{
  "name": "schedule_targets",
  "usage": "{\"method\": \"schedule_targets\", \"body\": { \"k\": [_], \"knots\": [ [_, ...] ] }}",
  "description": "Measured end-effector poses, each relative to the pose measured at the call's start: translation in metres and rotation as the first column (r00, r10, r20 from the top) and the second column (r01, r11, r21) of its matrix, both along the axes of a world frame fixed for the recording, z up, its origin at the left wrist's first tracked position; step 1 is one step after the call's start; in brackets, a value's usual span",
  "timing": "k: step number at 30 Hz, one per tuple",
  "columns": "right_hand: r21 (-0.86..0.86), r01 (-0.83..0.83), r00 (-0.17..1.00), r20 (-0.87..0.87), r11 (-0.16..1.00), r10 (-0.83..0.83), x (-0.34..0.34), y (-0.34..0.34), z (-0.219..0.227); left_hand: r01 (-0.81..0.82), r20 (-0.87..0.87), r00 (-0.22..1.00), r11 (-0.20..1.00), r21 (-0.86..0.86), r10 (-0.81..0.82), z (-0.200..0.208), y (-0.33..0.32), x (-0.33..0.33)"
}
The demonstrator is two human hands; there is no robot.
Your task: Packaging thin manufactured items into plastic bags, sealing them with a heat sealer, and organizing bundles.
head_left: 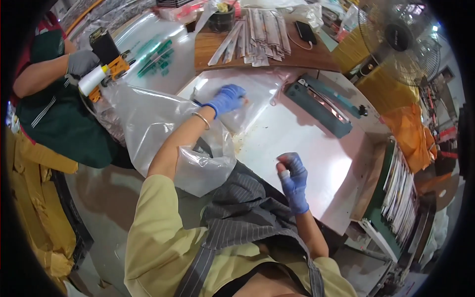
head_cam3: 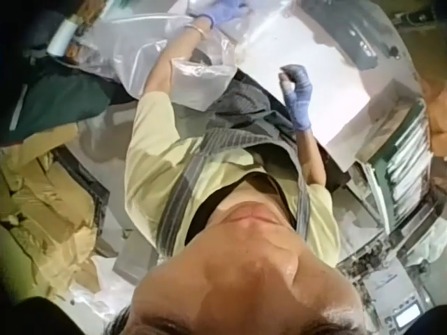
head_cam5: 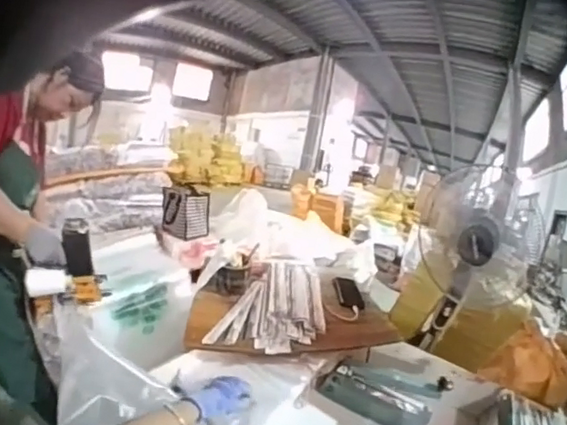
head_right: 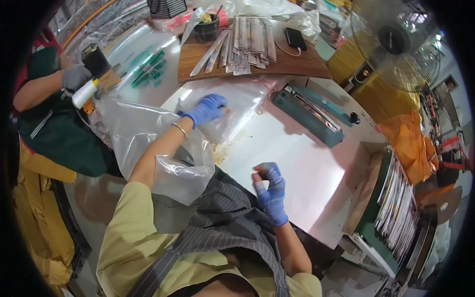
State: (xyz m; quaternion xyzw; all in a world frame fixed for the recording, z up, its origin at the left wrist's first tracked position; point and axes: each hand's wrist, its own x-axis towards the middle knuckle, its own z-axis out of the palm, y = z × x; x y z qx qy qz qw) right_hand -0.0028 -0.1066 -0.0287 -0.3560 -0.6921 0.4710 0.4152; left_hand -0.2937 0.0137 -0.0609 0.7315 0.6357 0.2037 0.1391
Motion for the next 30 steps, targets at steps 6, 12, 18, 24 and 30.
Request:
{"method": "schedule_targets", "body": {
  "k": [6,12,18,24,30],
  "knots": [
    [-0.151,0.160,0.970,-0.162,0.976,-0.184,-0.047,0.078,-0.058,0.120,0.367,0.909,0.968,0.223,-0.197,-0.013,-0.023,0.107],
    [0.452,0.280,0.928,0.098,0.847,-0.359,-0.047,0.120,-0.043,-0.482,0.499,0.826,0.790,0.380,0.264,0.024,-0.025,0.045],
    [0.223,0.153,0.988,-0.038,0.963,-0.148,-0.068,0.090,-0.014,-0.152,-0.149,0.944,0.790,0.594,0.295,0.010,-0.025,0.084],
    [0.642,0.112,0.834,0.354,0.758,-0.423,-0.051,0.090,-0.005,-0.208,0.217,0.967,0.911,0.355,0.136,-0.012,0.016,0.049],
    [0.494,0.348,0.694,0.435,0.797,-0.573,-0.030,0.230,-0.019,0.092,-0.198,0.979,0.968,0.234,-0.045,0.040,-0.025,0.049]
  ]
}}
